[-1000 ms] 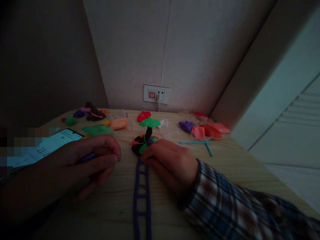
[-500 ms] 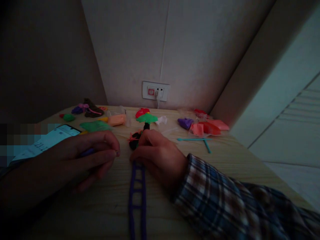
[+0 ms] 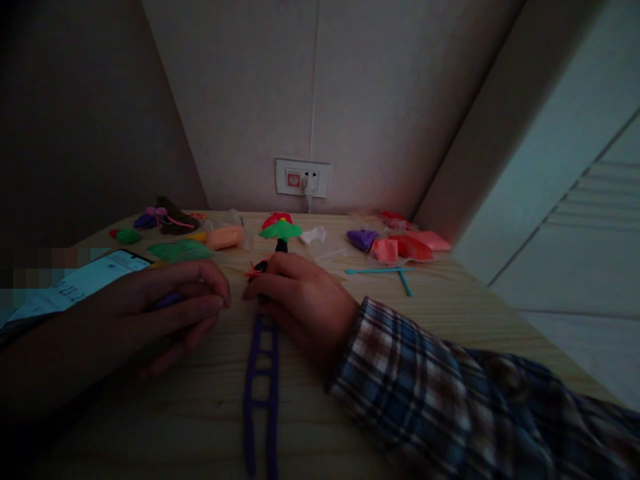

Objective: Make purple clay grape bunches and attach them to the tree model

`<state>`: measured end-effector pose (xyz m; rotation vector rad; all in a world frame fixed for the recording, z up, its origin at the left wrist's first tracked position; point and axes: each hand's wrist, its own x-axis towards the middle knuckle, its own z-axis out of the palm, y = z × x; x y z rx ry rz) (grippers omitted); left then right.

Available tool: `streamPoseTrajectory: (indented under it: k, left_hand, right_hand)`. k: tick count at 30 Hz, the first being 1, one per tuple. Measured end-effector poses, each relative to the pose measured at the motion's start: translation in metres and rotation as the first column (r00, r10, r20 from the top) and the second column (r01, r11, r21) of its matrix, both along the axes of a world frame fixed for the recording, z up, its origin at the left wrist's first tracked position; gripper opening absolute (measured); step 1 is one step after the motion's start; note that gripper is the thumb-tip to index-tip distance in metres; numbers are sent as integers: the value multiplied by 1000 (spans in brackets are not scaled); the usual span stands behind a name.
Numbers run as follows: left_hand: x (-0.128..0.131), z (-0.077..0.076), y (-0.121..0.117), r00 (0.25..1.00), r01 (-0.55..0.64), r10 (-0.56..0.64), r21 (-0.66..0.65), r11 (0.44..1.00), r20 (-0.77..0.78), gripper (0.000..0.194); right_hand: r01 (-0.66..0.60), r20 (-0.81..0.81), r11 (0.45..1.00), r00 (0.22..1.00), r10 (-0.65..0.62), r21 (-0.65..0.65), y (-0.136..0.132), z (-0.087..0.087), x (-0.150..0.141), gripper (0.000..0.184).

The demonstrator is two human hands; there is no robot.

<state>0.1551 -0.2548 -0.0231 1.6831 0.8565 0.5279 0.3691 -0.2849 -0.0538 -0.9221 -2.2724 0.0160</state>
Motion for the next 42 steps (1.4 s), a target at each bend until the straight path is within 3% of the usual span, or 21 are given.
streamPoseTrajectory:
  k: [14, 21, 28, 37, 42]
  left_hand:
    - [-1, 1, 0, 1000, -6, 6, -26, 1000, 0, 18]
    - [0, 2, -3, 997, 56, -59, -77, 995, -45, 22]
    - [1, -1, -7, 991, 134, -135, -144, 980, -3, 21]
    - [2, 0, -8, 989, 147, -148, -156, 977, 10, 21]
    - [-2, -7, -4, 991, 131, -128, -147, 980, 29, 16]
  right_hand:
    - [-14, 20, 1000, 1000, 14, 18, -6, 0, 5, 20]
    - [42, -49, 997, 998, -38, 72, -20, 8, 1, 10]
    - [32, -13, 977, 999, -30, 212, -28, 13, -16, 39]
    - [61, -8, 993, 998, -60, 106, -32, 14, -11, 32]
    - [47, -62, 998, 997, -45, 29, -29, 11, -6, 13]
